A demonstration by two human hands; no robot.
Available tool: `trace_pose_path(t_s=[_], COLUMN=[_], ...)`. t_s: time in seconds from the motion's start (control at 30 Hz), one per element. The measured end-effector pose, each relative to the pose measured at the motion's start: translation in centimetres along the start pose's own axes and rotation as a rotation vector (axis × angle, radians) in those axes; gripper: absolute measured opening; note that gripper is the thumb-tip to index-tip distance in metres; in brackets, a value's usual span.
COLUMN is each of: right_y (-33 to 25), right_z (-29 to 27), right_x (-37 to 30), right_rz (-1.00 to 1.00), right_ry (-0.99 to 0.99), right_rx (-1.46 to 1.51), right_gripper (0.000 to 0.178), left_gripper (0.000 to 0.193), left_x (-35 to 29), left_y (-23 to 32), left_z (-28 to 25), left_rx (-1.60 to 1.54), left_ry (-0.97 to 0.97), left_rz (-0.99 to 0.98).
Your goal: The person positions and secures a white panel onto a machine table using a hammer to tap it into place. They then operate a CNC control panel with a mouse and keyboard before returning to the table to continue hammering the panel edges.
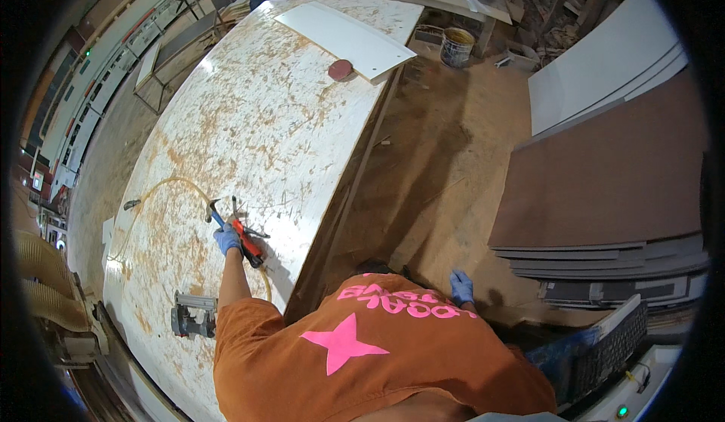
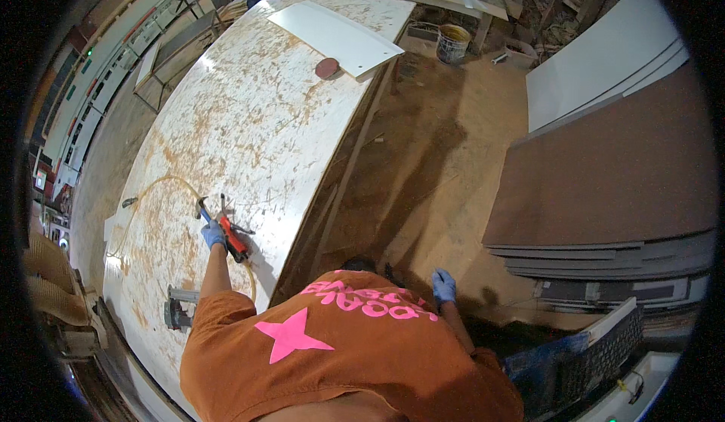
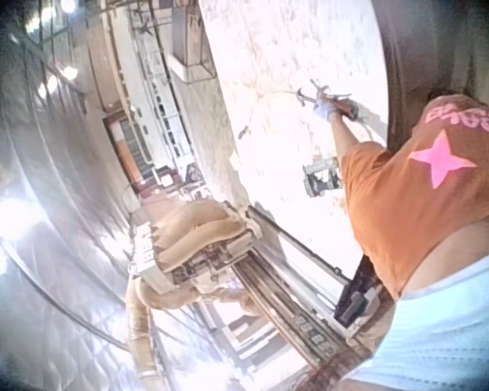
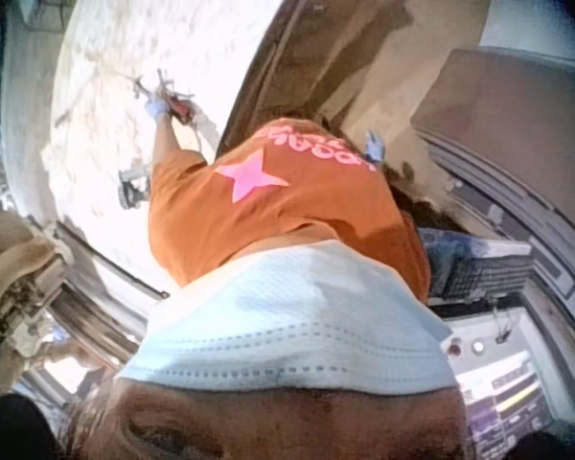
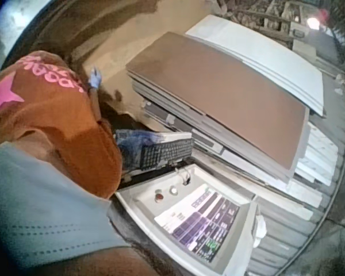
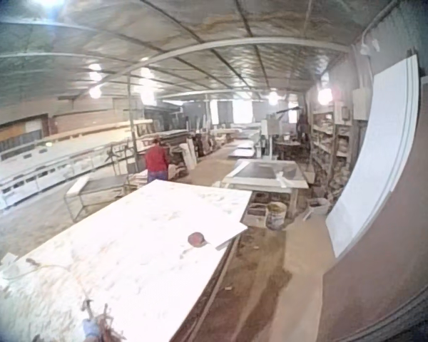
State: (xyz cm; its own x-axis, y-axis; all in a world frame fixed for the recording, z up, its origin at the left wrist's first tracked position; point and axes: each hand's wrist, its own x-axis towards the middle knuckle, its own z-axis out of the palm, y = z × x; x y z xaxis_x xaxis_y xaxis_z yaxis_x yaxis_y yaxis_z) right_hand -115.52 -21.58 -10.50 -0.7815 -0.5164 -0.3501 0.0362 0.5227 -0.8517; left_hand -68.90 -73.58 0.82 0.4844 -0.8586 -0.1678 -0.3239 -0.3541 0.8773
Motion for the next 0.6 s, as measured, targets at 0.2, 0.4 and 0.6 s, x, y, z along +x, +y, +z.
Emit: trace_pose_path(t_s=[0.2, 0.4, 0.6], right_y=[3.7, 1.0, -8.5], right_z=[-0.8, -1.0, -5.2], right_x=[3.8, 8.4, 8.7], right_rz=[0.011, 0.168, 0.080], right_ry=[0.066, 0.251, 0.679], right_rx=[0.027, 0.340, 0.433], right_gripper=[0.031, 0.024, 0.025], left_gripper=[0.066, 0.051, 0.038], left_x=[-6.0, -15.3, -32.2], left_y=[7.7, 15.1, 19.9], left_z=[11.4, 28.3, 41.1], left_rx=[0.360, 0.213, 0.223], left_ry=[0.062, -0.313, -1.236], left_rz=[0.476, 1.022, 1.416])
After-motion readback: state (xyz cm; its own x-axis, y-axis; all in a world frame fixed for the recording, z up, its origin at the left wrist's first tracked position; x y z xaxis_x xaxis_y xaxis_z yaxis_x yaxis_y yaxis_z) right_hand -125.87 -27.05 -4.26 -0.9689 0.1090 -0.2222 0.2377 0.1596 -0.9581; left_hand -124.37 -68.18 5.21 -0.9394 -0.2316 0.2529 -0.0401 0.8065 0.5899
